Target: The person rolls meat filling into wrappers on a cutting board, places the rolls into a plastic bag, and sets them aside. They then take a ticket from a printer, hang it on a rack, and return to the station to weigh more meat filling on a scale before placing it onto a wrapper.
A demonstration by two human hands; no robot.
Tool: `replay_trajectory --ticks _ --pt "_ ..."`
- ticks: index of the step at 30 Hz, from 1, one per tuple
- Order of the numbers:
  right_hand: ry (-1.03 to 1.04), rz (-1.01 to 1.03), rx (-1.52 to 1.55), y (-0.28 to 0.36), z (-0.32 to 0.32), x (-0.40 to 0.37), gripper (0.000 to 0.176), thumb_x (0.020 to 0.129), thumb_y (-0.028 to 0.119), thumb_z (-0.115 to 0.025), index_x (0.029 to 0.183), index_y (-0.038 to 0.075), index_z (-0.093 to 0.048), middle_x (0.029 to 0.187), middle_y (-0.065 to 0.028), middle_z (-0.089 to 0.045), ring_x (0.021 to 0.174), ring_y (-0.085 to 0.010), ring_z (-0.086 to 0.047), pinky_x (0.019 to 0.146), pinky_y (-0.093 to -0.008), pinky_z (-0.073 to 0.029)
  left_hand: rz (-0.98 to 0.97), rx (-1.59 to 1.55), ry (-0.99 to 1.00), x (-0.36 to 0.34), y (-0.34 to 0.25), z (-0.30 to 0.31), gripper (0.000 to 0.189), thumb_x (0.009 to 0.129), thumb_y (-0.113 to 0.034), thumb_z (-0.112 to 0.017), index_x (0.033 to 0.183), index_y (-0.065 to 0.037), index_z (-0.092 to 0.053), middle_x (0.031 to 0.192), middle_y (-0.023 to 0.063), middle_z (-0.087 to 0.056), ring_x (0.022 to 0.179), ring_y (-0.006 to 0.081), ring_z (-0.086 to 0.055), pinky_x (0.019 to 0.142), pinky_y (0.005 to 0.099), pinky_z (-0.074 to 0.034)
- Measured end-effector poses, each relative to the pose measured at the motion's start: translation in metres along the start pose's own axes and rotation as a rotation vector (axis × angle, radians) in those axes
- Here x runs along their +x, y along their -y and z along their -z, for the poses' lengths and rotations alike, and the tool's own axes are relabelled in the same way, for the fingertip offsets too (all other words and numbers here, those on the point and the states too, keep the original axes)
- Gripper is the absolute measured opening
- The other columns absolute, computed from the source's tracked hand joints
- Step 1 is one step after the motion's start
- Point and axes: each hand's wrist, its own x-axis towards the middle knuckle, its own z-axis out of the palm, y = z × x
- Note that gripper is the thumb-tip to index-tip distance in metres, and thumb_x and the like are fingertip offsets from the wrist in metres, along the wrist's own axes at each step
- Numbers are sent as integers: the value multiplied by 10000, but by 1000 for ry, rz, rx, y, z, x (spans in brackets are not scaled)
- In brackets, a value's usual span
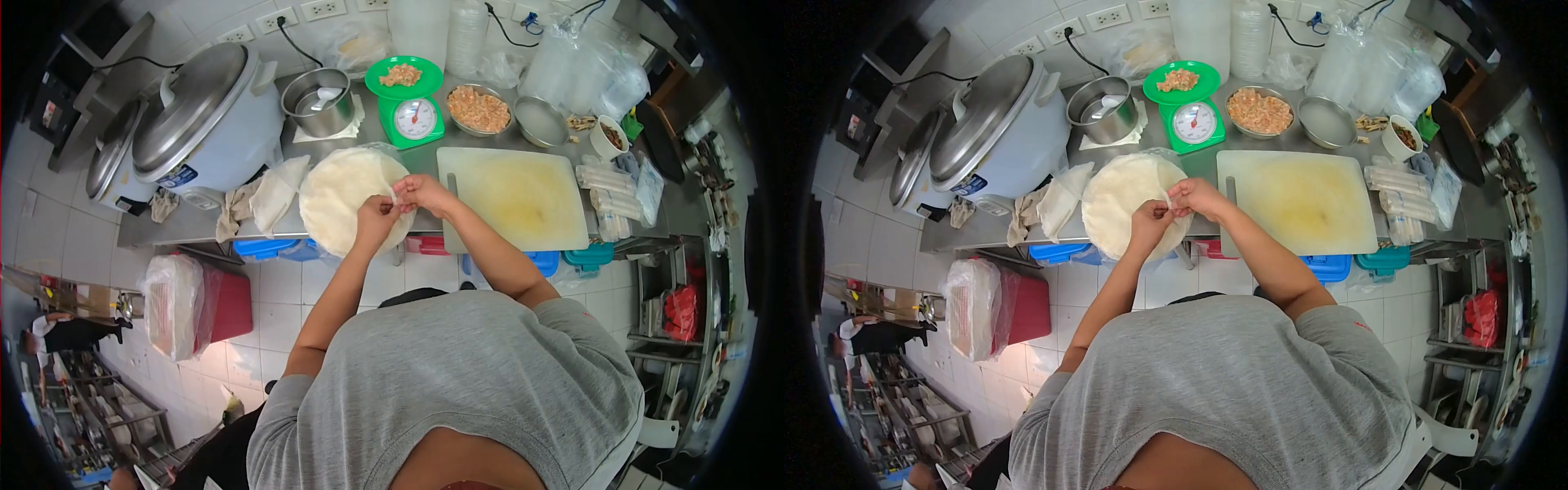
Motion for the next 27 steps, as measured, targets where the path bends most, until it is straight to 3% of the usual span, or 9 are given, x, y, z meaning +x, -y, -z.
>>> replay_trajectory --ticks 6,9,12,18,27 --pt "1 20 18 2 -3 -1 278 795 -16 -616 1068 -28 -567 827 -100 -655 684 -154 -643 638 -265 -528 114 -61 5 4 5 8 159 818 -35 -649 930 63 -594 815 99 -662 728 123 -629 632 234 -500" --pt "-2 30 -12 3 -6 -1 253 792 -23 -615 1042 -29 -577 827 -99 -658 687 -157 -646 638 -267 -529 71 -42 21 2 4 8 156 820 -39 -646 930 62 -601 821 101 -664 714 125 -623 619 236 -494" --pt "1 55 -72 -4 -5 5 226 788 -26 -619 1011 -27 -584 827 -94 -657 696 -154 -646 635 -265 -529 -12 -46 -52 3 13 -1 165 787 -96 -671 835 56 -629 718 140 -658 642 173 -641 593 286 -511" --pt "-50 155 -140 -8 -11 4 221 779 -27 -610 998 -30 -578 791 -75 -639 677 -135 -627 608 -257 -519 -97 162 -175 1 7 -5 153 773 -89 -666 790 59 -635 710 173 -650 617 215 -643 583 305 -505" --pt "-75 125 -108 -6 -8 -1 304 775 -11 -619 1068 -16 -535 777 -55 -604 653 -123 -593 608 -254 -504 34 -61 -98 -3 1 0 113 751 -48 -684 815 36 -644 737 119 -657 636 149 -630 599 271 -507"
